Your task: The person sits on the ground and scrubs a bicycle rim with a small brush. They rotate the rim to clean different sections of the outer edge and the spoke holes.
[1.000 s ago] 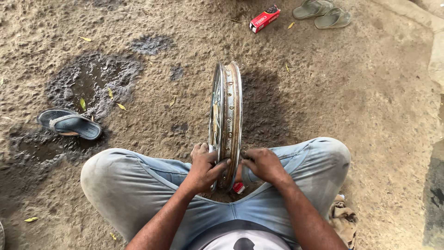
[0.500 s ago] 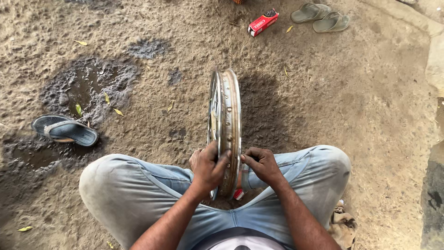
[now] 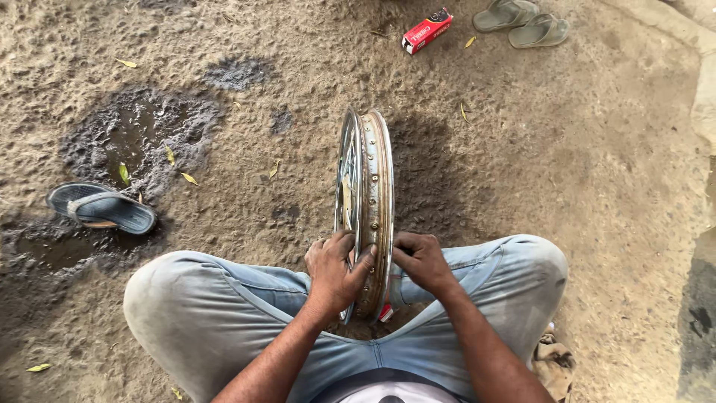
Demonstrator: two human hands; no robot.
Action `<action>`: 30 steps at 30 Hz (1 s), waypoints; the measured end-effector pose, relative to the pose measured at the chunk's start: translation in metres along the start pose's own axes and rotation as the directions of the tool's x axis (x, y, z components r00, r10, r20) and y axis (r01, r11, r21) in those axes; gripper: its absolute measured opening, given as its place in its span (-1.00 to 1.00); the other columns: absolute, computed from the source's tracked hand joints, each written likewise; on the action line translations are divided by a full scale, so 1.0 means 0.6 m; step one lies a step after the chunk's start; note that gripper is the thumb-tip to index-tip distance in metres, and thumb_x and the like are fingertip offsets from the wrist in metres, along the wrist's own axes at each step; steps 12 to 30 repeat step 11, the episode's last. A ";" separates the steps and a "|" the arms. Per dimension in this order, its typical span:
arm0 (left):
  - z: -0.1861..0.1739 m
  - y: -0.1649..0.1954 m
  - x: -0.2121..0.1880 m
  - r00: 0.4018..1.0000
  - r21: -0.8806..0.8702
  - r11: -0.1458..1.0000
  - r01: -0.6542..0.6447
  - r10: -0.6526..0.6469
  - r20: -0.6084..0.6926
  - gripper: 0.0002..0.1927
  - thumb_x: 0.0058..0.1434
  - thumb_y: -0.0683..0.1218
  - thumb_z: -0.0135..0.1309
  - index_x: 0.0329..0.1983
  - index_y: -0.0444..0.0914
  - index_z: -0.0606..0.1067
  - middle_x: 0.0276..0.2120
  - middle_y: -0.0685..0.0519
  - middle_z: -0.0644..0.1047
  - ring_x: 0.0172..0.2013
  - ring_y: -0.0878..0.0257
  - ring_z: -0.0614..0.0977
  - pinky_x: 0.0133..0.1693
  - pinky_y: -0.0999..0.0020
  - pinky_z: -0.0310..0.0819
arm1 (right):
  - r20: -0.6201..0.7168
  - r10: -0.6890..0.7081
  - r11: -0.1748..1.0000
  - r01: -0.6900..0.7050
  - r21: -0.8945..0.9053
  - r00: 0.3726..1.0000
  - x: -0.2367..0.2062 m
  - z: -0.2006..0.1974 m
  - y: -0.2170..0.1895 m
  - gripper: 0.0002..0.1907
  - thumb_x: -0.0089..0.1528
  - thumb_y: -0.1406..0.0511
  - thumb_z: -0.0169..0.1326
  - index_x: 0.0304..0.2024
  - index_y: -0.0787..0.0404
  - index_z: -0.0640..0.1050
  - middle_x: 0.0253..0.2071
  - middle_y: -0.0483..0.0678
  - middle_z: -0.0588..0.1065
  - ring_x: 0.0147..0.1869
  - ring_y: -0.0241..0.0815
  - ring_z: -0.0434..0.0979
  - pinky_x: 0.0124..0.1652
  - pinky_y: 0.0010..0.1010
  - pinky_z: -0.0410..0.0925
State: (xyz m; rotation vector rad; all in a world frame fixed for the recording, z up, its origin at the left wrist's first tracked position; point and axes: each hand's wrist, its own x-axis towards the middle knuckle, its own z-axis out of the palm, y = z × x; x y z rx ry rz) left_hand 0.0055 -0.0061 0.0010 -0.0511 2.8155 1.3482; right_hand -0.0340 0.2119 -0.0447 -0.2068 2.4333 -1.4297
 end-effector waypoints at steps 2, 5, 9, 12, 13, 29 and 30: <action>-0.004 0.001 0.001 0.991 0.009 0.995 0.098 -0.099 0.093 -0.51 0.18 0.30 0.02 -0.20 -0.18 0.60 -0.18 -0.07 0.59 -0.16 -0.05 0.53 -0.05 0.02 0.22 | -0.007 -0.049 0.998 0.049 0.045 0.999 0.004 0.003 -0.005 -0.78 0.25 0.27 0.20 -0.45 0.26 0.59 -0.57 -0.16 0.49 -0.47 -0.41 0.40 -0.47 -0.46 0.32; -0.007 0.013 0.002 0.995 0.009 0.996 0.091 -0.091 0.042 -0.59 0.17 0.27 0.06 -0.23 -0.12 0.59 -0.39 -0.07 0.62 -0.24 -0.03 0.53 -0.09 0.03 0.18 | -0.075 -0.030 0.968 0.047 0.245 0.997 0.024 -0.008 -0.025 -0.74 0.31 0.26 0.17 -0.47 0.24 0.58 -0.53 -0.16 0.51 -0.47 -0.40 0.42 -0.46 -0.47 0.33; -0.004 0.011 -0.001 0.996 -0.140 0.987 0.072 -0.064 0.065 -0.65 0.21 0.23 0.05 -0.26 -0.11 0.56 -0.42 -0.02 0.64 -0.32 0.00 0.57 -0.11 0.07 0.20 | -0.155 0.078 0.888 0.002 0.460 0.985 0.073 -0.011 -0.043 -0.68 0.43 0.21 0.10 -0.37 0.26 0.55 -0.54 -0.13 0.43 -0.53 -0.36 0.34 -0.51 -0.47 0.27; -0.004 0.012 0.001 0.996 -0.147 0.986 0.084 -0.077 0.051 -0.66 0.19 0.21 0.07 -0.23 -0.10 0.57 -0.43 -0.02 0.65 -0.34 -0.02 0.57 -0.12 0.07 0.21 | -0.111 0.004 0.786 0.066 0.614 0.994 0.100 -0.001 -0.058 -0.76 0.40 0.21 0.13 -0.24 0.26 0.58 -0.45 -0.14 0.48 -0.45 -0.37 0.39 -0.43 -0.51 0.32; -0.004 0.012 0.001 0.996 -0.147 0.986 0.084 -0.077 0.051 -0.66 0.19 0.21 0.07 -0.23 -0.10 0.57 -0.43 -0.02 0.65 -0.34 -0.02 0.57 -0.12 0.07 0.21 | -0.111 0.004 0.786 0.066 0.614 0.994 0.100 -0.001 -0.058 -0.76 0.40 0.21 0.13 -0.24 0.26 0.58 -0.45 -0.14 0.48 -0.45 -0.37 0.39 -0.43 -0.51 0.32; -0.004 0.012 0.001 0.996 -0.147 0.986 0.084 -0.077 0.051 -0.66 0.19 0.21 0.07 -0.23 -0.10 0.57 -0.43 -0.02 0.65 -0.34 -0.02 0.57 -0.12 0.07 0.21 | -0.111 0.004 0.786 0.066 0.614 0.994 0.100 -0.001 -0.058 -0.76 0.40 0.21 0.13 -0.24 0.26 0.58 -0.45 -0.14 0.48 -0.45 -0.37 0.39 -0.43 -0.51 0.32; -0.004 0.012 0.001 0.996 -0.147 0.986 0.084 -0.077 0.051 -0.66 0.19 0.21 0.07 -0.23 -0.10 0.57 -0.43 -0.02 0.65 -0.34 -0.02 0.57 -0.12 0.07 0.21 | -0.111 0.004 0.786 0.066 0.614 0.994 0.100 -0.001 -0.058 -0.76 0.40 0.21 0.13 -0.24 0.26 0.58 -0.45 -0.14 0.48 -0.45 -0.37 0.39 -0.43 -0.51 0.32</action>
